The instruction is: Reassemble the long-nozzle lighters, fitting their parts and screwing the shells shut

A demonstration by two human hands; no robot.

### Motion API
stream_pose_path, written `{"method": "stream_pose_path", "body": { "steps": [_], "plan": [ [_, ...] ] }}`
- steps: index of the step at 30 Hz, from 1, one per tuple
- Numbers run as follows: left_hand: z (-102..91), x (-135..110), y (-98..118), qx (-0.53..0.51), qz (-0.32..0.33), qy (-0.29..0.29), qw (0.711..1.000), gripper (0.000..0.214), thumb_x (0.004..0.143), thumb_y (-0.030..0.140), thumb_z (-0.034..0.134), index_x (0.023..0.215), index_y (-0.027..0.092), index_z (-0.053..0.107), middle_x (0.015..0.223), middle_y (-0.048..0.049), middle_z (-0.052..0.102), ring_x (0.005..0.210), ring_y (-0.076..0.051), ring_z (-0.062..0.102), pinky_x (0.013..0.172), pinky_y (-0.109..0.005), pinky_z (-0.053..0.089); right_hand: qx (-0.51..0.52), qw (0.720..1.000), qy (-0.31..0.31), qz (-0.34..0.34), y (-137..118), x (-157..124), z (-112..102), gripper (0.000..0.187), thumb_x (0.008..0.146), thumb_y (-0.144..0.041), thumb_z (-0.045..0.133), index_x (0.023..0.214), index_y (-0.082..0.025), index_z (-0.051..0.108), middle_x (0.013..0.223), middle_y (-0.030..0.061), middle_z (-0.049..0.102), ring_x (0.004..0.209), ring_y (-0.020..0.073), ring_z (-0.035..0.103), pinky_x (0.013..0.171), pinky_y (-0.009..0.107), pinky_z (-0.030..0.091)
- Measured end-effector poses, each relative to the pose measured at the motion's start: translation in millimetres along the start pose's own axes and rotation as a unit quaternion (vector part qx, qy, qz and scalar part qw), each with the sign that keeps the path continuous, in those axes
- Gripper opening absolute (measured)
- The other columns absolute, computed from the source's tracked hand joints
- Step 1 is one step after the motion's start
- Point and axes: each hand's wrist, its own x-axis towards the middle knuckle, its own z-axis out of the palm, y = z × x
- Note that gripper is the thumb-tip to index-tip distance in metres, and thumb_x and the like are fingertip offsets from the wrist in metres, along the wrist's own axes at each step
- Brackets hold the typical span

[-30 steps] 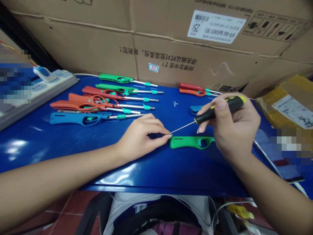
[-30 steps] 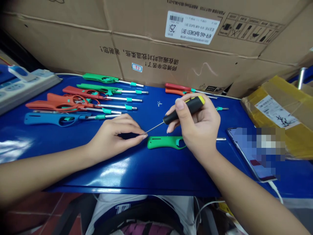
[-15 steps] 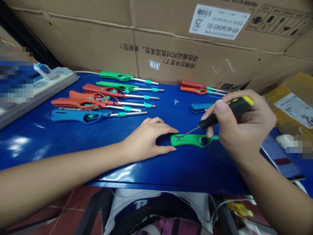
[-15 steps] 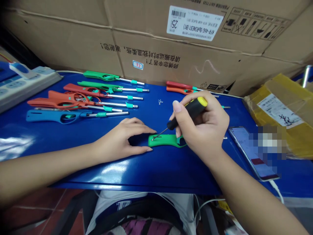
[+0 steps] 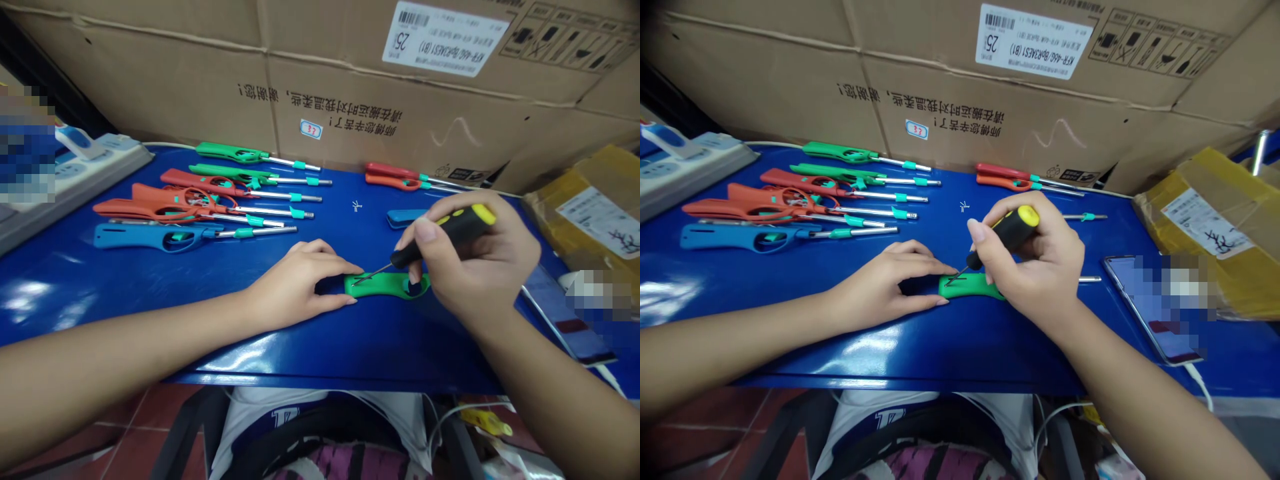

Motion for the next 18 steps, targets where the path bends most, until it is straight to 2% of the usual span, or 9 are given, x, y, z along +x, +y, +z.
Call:
{"method": "stream_pose_path", "body": {
  "steps": [4, 7, 9, 12, 15, 18],
  "plan": [
    [0.2, 0.4, 0.3, -0.004, 0.004, 0.004, 1.0, 0.036, 0.09, 0.032, 0.078, 0.124, 0.023, 0.071, 0.114, -0.0025, 0.077, 0.104, -0.022, 0.061, 0.097, -0.039, 0.046, -0.027, 0.999, -0.011, -0.019, 0.5, -3.4, 0.4, 0.018, 0.088, -0.038, 0.078, 0.101, -0.028, 0.069, 0.079, 0.0014, 0.072, 0.052, 0.0165, 0.065, 0.044, 0.031, 0.055],
    [0.2, 1.6, 1.4, 0.0, 0.009, 0.001, 1.0, 0.036, 0.09, 0.032, 0.076, 0.124, 0.021, 0.07, 0.116, -0.0033, 0.076, 0.105, -0.023, 0.061, 0.097, -0.04, 0.046, -0.009, 0.999, -0.007, -0.045, 1.4, -4.9, 2.3, 0.034, 0.086, -0.033, 0.08, 0.117, -0.033, 0.067, 0.113, 0.0059, 0.072, 0.064, 0.018, 0.07, 0.051, 0.034, 0.06],
    [0.7, 2.8, 1.7, 0.005, 0.015, 0.005, 1.0, 0.038, 0.09, 0.034, 0.076, 0.125, 0.02, 0.069, 0.117, -0.0049, 0.076, 0.106, -0.024, 0.062, 0.098, -0.042, 0.047, 0.008, 0.999, -0.017, -0.05, 3.0, -5.7, 2.7, 0.036, 0.088, -0.03, 0.077, 0.122, -0.035, 0.065, 0.124, 0.0062, 0.068, 0.072, 0.0189, 0.073, 0.053, 0.033, 0.061],
    [3.5, 4.5, 1.3, -0.002, 0.029, 0.017, 0.999, 0.035, 0.09, 0.033, 0.076, 0.121, 0.018, 0.071, 0.114, -0.0068, 0.075, 0.105, -0.024, 0.064, 0.096, -0.041, 0.049, 0.032, 0.995, -0.083, -0.045, 4.4, -4.6, 0.0, 0.036, 0.098, -0.031, 0.062, 0.134, -0.034, 0.059, 0.12, 0.0068, 0.07, 0.087, 0.0221, 0.075, 0.052, 0.031, 0.059],
    [8.0, 5.9, 2.0, -0.04, 0.027, 0.03, 0.998, 0.024, 0.09, 0.026, 0.075, 0.112, 0.017, 0.075, 0.107, -0.0063, 0.075, 0.101, -0.021, 0.066, 0.094, -0.036, 0.053, 0.026, 0.984, -0.161, -0.075, 1.3, 2.6, -5.1, 0.046, 0.101, -0.032, 0.054, 0.146, -0.032, 0.049, 0.13, 0.0088, 0.069, 0.101, 0.0242, 0.074, 0.055, 0.03, 0.06],
    [10.8, 8.6, 5.4, -0.033, -0.008, 0.037, 0.999, 0.023, 0.088, 0.024, 0.077, 0.11, 0.017, 0.076, 0.105, -0.0067, 0.073, 0.101, -0.021, 0.068, 0.093, -0.035, 0.055, -0.054, 0.965, -0.228, -0.12, -5.9, 15.3, -8.2, 0.047, 0.098, -0.03, 0.06, 0.144, -0.031, 0.051, 0.125, 0.0062, 0.072, 0.087, 0.0197, 0.074, 0.063, 0.03, 0.06]
  ]
}}
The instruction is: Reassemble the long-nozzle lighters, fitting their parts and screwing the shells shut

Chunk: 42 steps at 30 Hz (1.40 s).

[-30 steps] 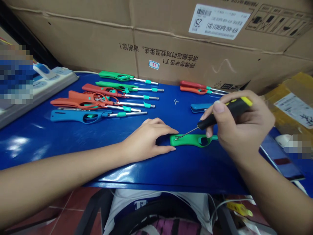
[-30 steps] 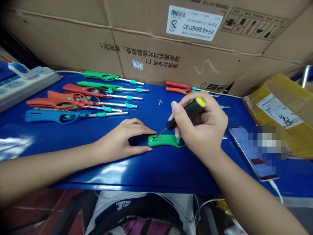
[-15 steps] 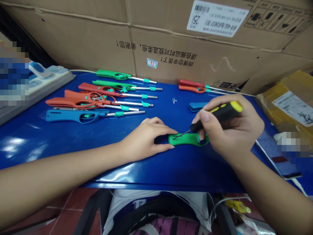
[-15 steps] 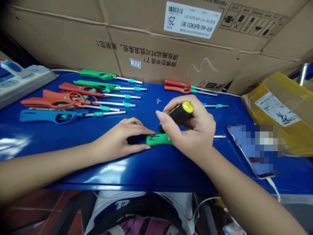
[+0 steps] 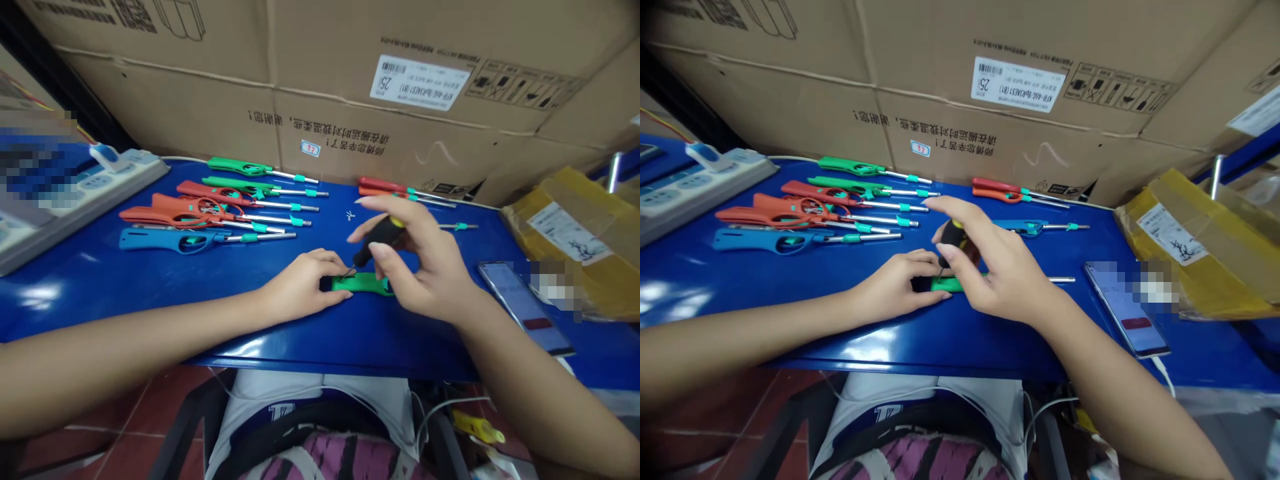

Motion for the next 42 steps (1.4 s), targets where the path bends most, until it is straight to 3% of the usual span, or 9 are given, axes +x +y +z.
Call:
{"method": "stream_pose_path", "body": {
  "steps": [6, 10, 16, 21, 23, 27, 32, 37, 42],
  "plan": [
    [-5.1, 7.8, 8.3, 0.039, -0.033, -0.023, 0.998, 0.025, 0.081, 0.024, 0.083, 0.104, 0.016, 0.079, 0.093, -0.0061, 0.069, 0.087, -0.022, 0.069, 0.081, -0.034, 0.057, -0.249, 0.968, -0.001, -0.041, -2.7, 20.3, -8.9, 0.034, 0.096, -0.047, 0.063, 0.121, -0.024, 0.068, 0.085, 0.0016, 0.078, 0.066, 0.0184, 0.07, 0.056, 0.027, 0.048],
    [-9.2, 10.1, 8.6, 0.059, -0.04, -0.037, 0.997, 0.03, 0.082, 0.031, 0.082, 0.11, 0.018, 0.079, 0.087, -0.0037, 0.064, 0.08, -0.019, 0.065, 0.077, -0.033, 0.056, -0.161, 0.985, -0.057, -0.037, -0.2, 22.5, -8.3, 0.047, 0.105, -0.03, 0.04, 0.151, -0.026, 0.045, 0.114, 0.0058, 0.077, 0.074, 0.0178, 0.073, 0.066, 0.029, 0.055],
    [-11.3, 10.7, 8.7, 0.077, -0.033, -0.06, 0.995, 0.026, 0.082, 0.031, 0.081, 0.104, 0.018, 0.08, 0.095, -0.0068, 0.067, 0.089, -0.024, 0.068, 0.085, -0.038, 0.056, -0.17, 0.981, 0.072, -0.062, 7.8, 17.2, -2.4, 0.028, 0.088, -0.043, 0.074, 0.111, -0.027, 0.069, 0.093, 0.0002, 0.078, 0.05, 0.0116, 0.059, 0.053, 0.025, 0.05],
    [-13.4, 11.7, 14.1, 0.077, -0.029, -0.071, 0.994, 0.024, 0.085, 0.023, 0.073, 0.107, 0.016, 0.079, 0.099, -0.0085, 0.069, 0.09, -0.024, 0.07, 0.087, -0.037, 0.057, -0.054, 0.998, 0.0, -0.021, 7.0, 14.5, -2.1, 0.046, 0.102, -0.034, 0.052, 0.148, -0.03, 0.051, 0.118, 0.0053, 0.076, 0.069, 0.0164, 0.071, 0.064, 0.031, 0.058],
    [-13.2, 12.6, 15.3, 0.077, -0.028, -0.069, 0.994, 0.021, 0.084, 0.021, 0.073, 0.104, 0.016, 0.079, 0.099, -0.0088, 0.07, 0.091, -0.025, 0.071, 0.087, -0.038, 0.057, -0.017, 0.999, 0.003, -0.028, 6.8, 15.3, -0.4, 0.044, 0.1, -0.033, 0.057, 0.143, -0.031, 0.056, 0.121, 0.0048, 0.075, 0.065, 0.0154, 0.07, 0.061, 0.031, 0.059],
    [-11.8, 11.8, 13.3, 0.074, -0.027, -0.062, 0.995, 0.02, 0.083, 0.021, 0.076, 0.103, 0.017, 0.079, 0.099, -0.0081, 0.071, 0.089, -0.024, 0.07, 0.086, -0.037, 0.057, -0.085, 0.99, 0.088, -0.073, 8.8, 14.8, 2.6, 0.031, 0.09, -0.039, 0.074, 0.119, -0.03, 0.072, 0.106, 0.003, 0.08, 0.072, 0.0191, 0.073, 0.071, 0.033, 0.062],
    [-8.0, 6.3, 2.5, 0.019, -0.019, -0.022, 0.999, 0.029, 0.085, 0.025, 0.076, 0.113, 0.02, 0.079, 0.089, -0.0024, 0.066, 0.083, -0.018, 0.068, 0.081, -0.031, 0.056, -0.015, 1.0, 0.023, -0.013, 9.2, 9.0, 1.6, 0.046, 0.105, -0.035, 0.043, 0.15, -0.031, 0.05, 0.127, 0.0056, 0.073, 0.072, 0.0162, 0.074, 0.068, 0.034, 0.063],
    [-2.2, 4.8, -6.8, -0.021, -0.019, 0.011, 1.0, 0.029, 0.082, 0.028, 0.078, 0.11, 0.022, 0.079, 0.089, -0.0012, 0.067, 0.081, -0.017, 0.066, 0.078, -0.03, 0.056, -0.129, 0.977, 0.152, -0.072, 8.4, 5.0, 4.6, 0.025, 0.091, -0.04, 0.073, 0.113, -0.028, 0.074, 0.101, 0.0026, 0.08, 0.07, 0.0178, 0.073, 0.064, 0.03, 0.061],
    [-0.8, 5.8, -6.1, -0.033, -0.014, 0.014, 0.999, 0.018, 0.082, 0.027, 0.076, 0.099, 0.022, 0.08, 0.085, -0.0006, 0.065, 0.078, -0.016, 0.065, 0.075, -0.029, 0.055, -0.152, 0.979, 0.121, -0.055, 2.6, 0.7, 8.7, 0.042, 0.105, -0.034, 0.038, 0.141, -0.03, 0.06, 0.131, 0.0056, 0.072, 0.094, 0.0221, 0.076, 0.079, 0.038, 0.064]
  ]
}}
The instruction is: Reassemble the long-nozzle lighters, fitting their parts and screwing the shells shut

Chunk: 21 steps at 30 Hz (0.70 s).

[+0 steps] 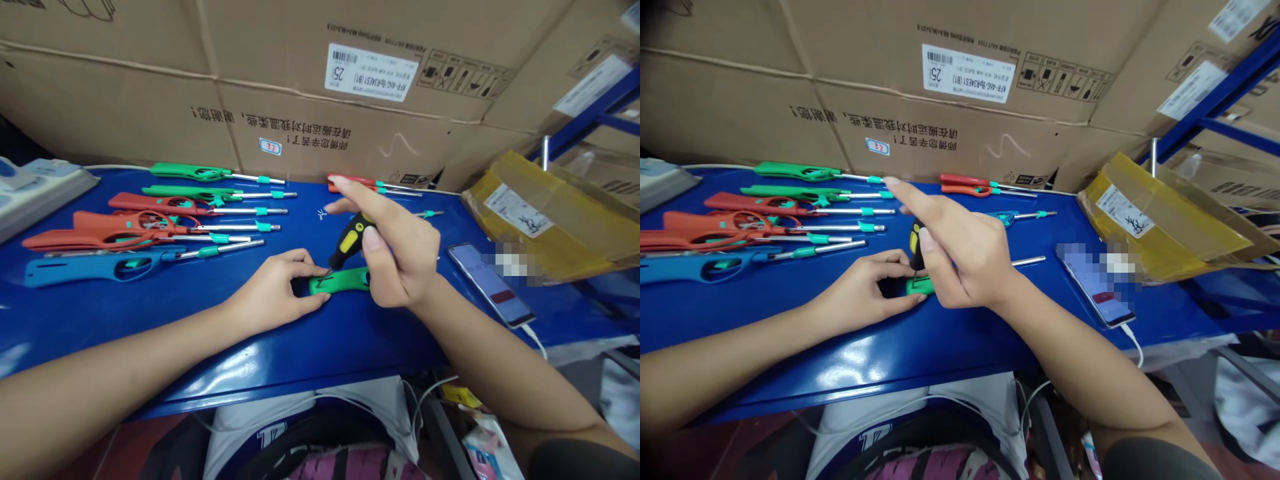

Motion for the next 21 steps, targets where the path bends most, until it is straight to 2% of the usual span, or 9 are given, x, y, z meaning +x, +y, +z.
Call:
{"method": "stream_pose_path", "body": {
  "steps": [3, 5, 7, 9, 12, 14, 18, 20, 21],
  "plan": [
    [0.2, -0.4, -0.4, 0.001, 0.011, 0.005, 1.0, 0.019, 0.083, 0.028, 0.076, 0.101, 0.021, 0.079, 0.089, -0.0021, 0.068, 0.084, -0.018, 0.066, 0.078, -0.031, 0.055, 0.047, 0.999, -0.009, -0.018, -4.6, 0.8, 1.2, 0.037, 0.102, -0.028, 0.048, 0.136, -0.03, 0.061, 0.123, 0.0054, 0.075, 0.089, 0.0217, 0.075, 0.077, 0.039, 0.064],
    [0.3, -0.6, -0.5, 0.0, 0.01, 0.003, 1.0, 0.018, 0.083, 0.026, 0.076, 0.1, 0.021, 0.079, 0.088, -0.0014, 0.068, 0.082, -0.017, 0.066, 0.078, -0.03, 0.055, 0.007, 0.998, 0.034, -0.046, -5.2, 0.6, 2.3, 0.024, 0.094, -0.028, 0.066, 0.118, -0.029, 0.07, 0.096, 0.0034, 0.078, 0.072, 0.0202, 0.071, 0.067, 0.036, 0.061],
    [0.1, -0.6, 0.3, -0.002, 0.001, 0.001, 1.0, 0.019, 0.082, 0.024, 0.077, 0.1, 0.021, 0.078, 0.084, 0.0001, 0.066, 0.079, -0.016, 0.065, 0.076, -0.029, 0.054, -0.056, 0.993, 0.073, -0.067, -3.9, -0.6, 3.6, 0.019, 0.089, -0.031, 0.075, 0.108, -0.028, 0.072, 0.079, 0.001, 0.075, 0.062, 0.0183, 0.066, 0.059, 0.033, 0.057],
    [-0.2, -0.4, 1.4, -0.007, -0.005, -0.002, 1.0, 0.021, 0.082, 0.024, 0.076, 0.103, 0.022, 0.078, 0.084, 0.0003, 0.065, 0.079, -0.016, 0.064, 0.076, -0.028, 0.054, -0.072, 0.989, 0.092, -0.086, -2.5, -1.8, 5.5, 0.021, 0.097, -0.033, 0.062, 0.115, -0.026, 0.071, 0.083, 0.0016, 0.075, 0.064, 0.0179, 0.068, 0.059, 0.032, 0.057],
    [-0.1, -0.6, 1.6, -0.01, -0.01, -0.013, 1.0, 0.02, 0.084, 0.027, 0.076, 0.103, 0.022, 0.08, 0.088, -0.0014, 0.064, 0.083, -0.017, 0.064, 0.076, -0.029, 0.053, 0.004, 0.992, 0.076, -0.098, -3.1, -0.3, 9.0, 0.037, 0.103, -0.021, 0.037, 0.131, -0.02, 0.062, 0.11, 0.007, 0.076, 0.082, 0.0189, 0.073, 0.067, 0.034, 0.061],
    [0.5, -1.4, 0.2, -0.008, -0.012, -0.014, 1.0, 0.022, 0.085, 0.029, 0.075, 0.105, 0.021, 0.08, 0.09, -0.0025, 0.065, 0.084, -0.017, 0.064, 0.077, -0.03, 0.053, 0.041, 0.994, 0.055, -0.089, -5.5, 2.4, 10.3, 0.032, 0.101, -0.017, 0.044, 0.126, -0.018, 0.063, 0.109, 0.0079, 0.076, 0.08, 0.0183, 0.072, 0.067, 0.034, 0.061],
    [1.2, -2.7, -1.6, -0.007, -0.015, -0.011, 1.0, 0.026, 0.084, 0.028, 0.076, 0.109, 0.021, 0.079, 0.091, -0.0023, 0.066, 0.082, -0.017, 0.065, 0.076, -0.03, 0.052, -0.003, 0.991, 0.096, -0.094, -7.7, 3.2, 10.1, 0.009, 0.09, -0.015, 0.069, 0.095, -0.022, 0.066, 0.07, -0.0012, 0.069, 0.054, 0.0144, 0.058, 0.05, 0.031, 0.049],
    [0.4, -2.5, -0.5, -0.013, -0.015, -0.01, 1.0, 0.025, 0.084, 0.028, 0.076, 0.108, 0.021, 0.079, 0.09, -0.0021, 0.065, 0.084, -0.017, 0.065, 0.077, -0.03, 0.052, 0.0, 0.99, 0.101, -0.097, -6.3, 0.2, 10.0, 0.007, 0.093, -0.018, 0.063, 0.099, -0.021, 0.066, 0.07, -0.0005, 0.068, 0.055, 0.0147, 0.059, 0.049, 0.031, 0.048],
    [-0.1, -2.2, 0.3, -0.017, -0.016, -0.012, 1.0, 0.024, 0.084, 0.027, 0.076, 0.106, 0.021, 0.079, 0.089, -0.0019, 0.064, 0.084, -0.017, 0.064, 0.078, -0.03, 0.052, 0.02, 0.991, 0.096, -0.096, -5.5, -1.5, 10.2, 0.015, 0.097, -0.019, 0.055, 0.107, -0.019, 0.067, 0.08, 0.0025, 0.072, 0.062, 0.0161, 0.064, 0.052, 0.032, 0.051]
  ]
}}
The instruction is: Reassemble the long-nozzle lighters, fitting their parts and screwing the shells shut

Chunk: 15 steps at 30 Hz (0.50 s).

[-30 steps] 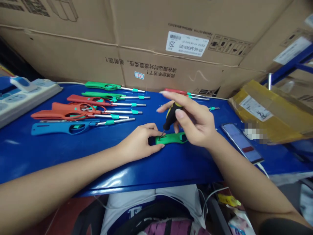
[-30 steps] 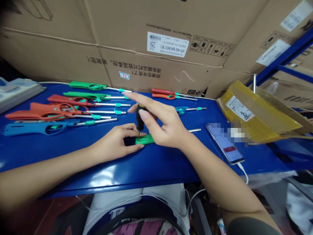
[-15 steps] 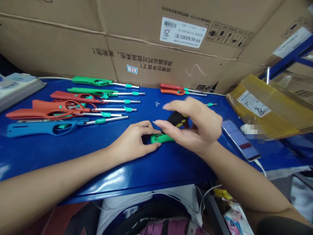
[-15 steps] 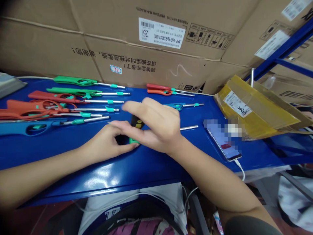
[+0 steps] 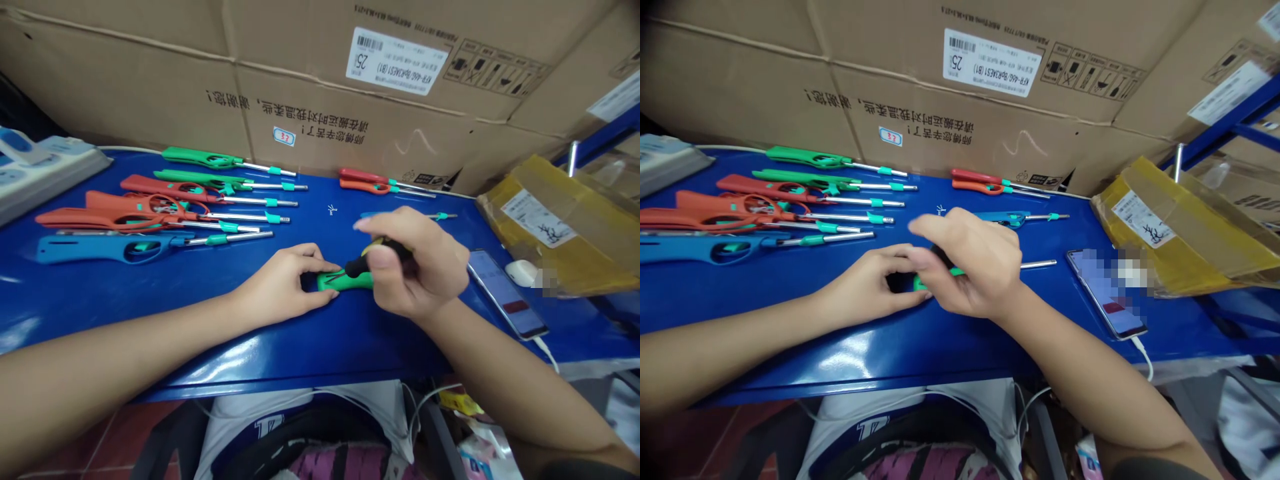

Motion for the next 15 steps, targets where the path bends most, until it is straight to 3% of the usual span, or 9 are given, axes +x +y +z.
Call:
{"method": "stream_pose_path", "body": {
  "steps": [2, 4, 5, 7, 10, 12, 15],
  "plan": [
    [-0.7, 0.5, 1.1, -0.005, -0.002, -0.008, 1.0, 0.02, 0.084, 0.028, 0.076, 0.102, 0.021, 0.08, 0.088, -0.0016, 0.062, 0.083, -0.017, 0.063, 0.078, -0.03, 0.052, 0.054, 0.998, -0.023, 0.023, 0.1, -2.6, 0.4, 0.035, 0.099, -0.016, 0.04, 0.127, -0.015, 0.062, 0.109, 0.0099, 0.074, 0.081, 0.0187, 0.072, 0.06, 0.033, 0.058],
    [-0.6, 0.6, 0.8, -0.006, -0.001, -0.01, 1.0, 0.02, 0.085, 0.028, 0.075, 0.103, 0.021, 0.08, 0.089, -0.002, 0.063, 0.084, -0.017, 0.063, 0.079, -0.031, 0.052, 0.089, 0.994, -0.041, 0.04, -1.2, -2.7, 1.7, 0.042, 0.097, -0.011, 0.04, 0.136, -0.015, 0.057, 0.124, 0.0121, 0.071, 0.087, 0.0183, 0.073, 0.065, 0.033, 0.06],
    [-0.2, 0.5, 0.1, -0.004, 0.001, -0.007, 1.0, 0.022, 0.085, 0.028, 0.075, 0.106, 0.021, 0.079, 0.09, -0.0023, 0.064, 0.085, -0.018, 0.063, 0.079, -0.031, 0.052, 0.084, 0.995, -0.042, 0.043, -2.0, -2.0, 2.6, 0.04, 0.096, -0.01, 0.045, 0.133, -0.017, 0.059, 0.121, 0.0108, 0.072, 0.083, 0.0172, 0.072, 0.064, 0.032, 0.06],
    [0.7, 0.3, -1.6, 0.001, 0.003, -0.003, 1.0, 0.027, 0.085, 0.028, 0.074, 0.111, 0.022, 0.078, 0.093, -0.0029, 0.066, 0.086, -0.018, 0.065, 0.079, -0.032, 0.052, 0.036, 0.998, -0.009, 0.04, -3.2, -0.3, 4.6, 0.026, 0.091, -0.011, 0.062, 0.114, -0.021, 0.066, 0.095, 0.0036, 0.075, 0.067, 0.0147, 0.065, 0.059, 0.031, 0.058],
    [1.1, 0.4, -2.1, 0.002, 0.0, -0.002, 1.0, 0.028, 0.084, 0.03, 0.075, 0.111, 0.023, 0.079, 0.094, -0.0029, 0.066, 0.087, -0.019, 0.065, 0.079, -0.032, 0.053, -0.025, 0.998, 0.05, 0.033, -2.5, -0.8, 6.4, 0.015, 0.084, -0.017, 0.077, 0.092, -0.023, 0.065, 0.072, -0.0027, 0.067, 0.057, 0.0126, 0.057, 0.053, 0.029, 0.053],
    [0.3, 0.9, -0.7, -0.002, -0.005, -0.006, 1.0, 0.025, 0.084, 0.029, 0.076, 0.107, 0.022, 0.079, 0.092, -0.0024, 0.064, 0.087, -0.018, 0.064, 0.08, -0.031, 0.052, 0.007, 0.998, 0.044, 0.053, -1.5, -2.9, 5.9, 0.008, 0.094, -0.023, 0.064, 0.1, -0.021, 0.067, 0.081, 0.0013, 0.07, 0.064, 0.0141, 0.062, 0.059, 0.031, 0.056],
    [-0.7, 1.5, 1.4, -0.004, -0.008, -0.014, 1.0, 0.019, 0.084, 0.028, 0.076, 0.102, 0.021, 0.08, 0.088, -0.0014, 0.061, 0.084, -0.017, 0.062, 0.077, -0.03, 0.051, 0.094, 0.989, -0.021, 0.114, -2.5, -3.8, 3.4, 0.034, 0.103, -0.019, 0.039, 0.126, -0.019, 0.064, 0.109, 0.0094, 0.073, 0.083, 0.0178, 0.071, 0.071, 0.035, 0.062]
  ]
}}
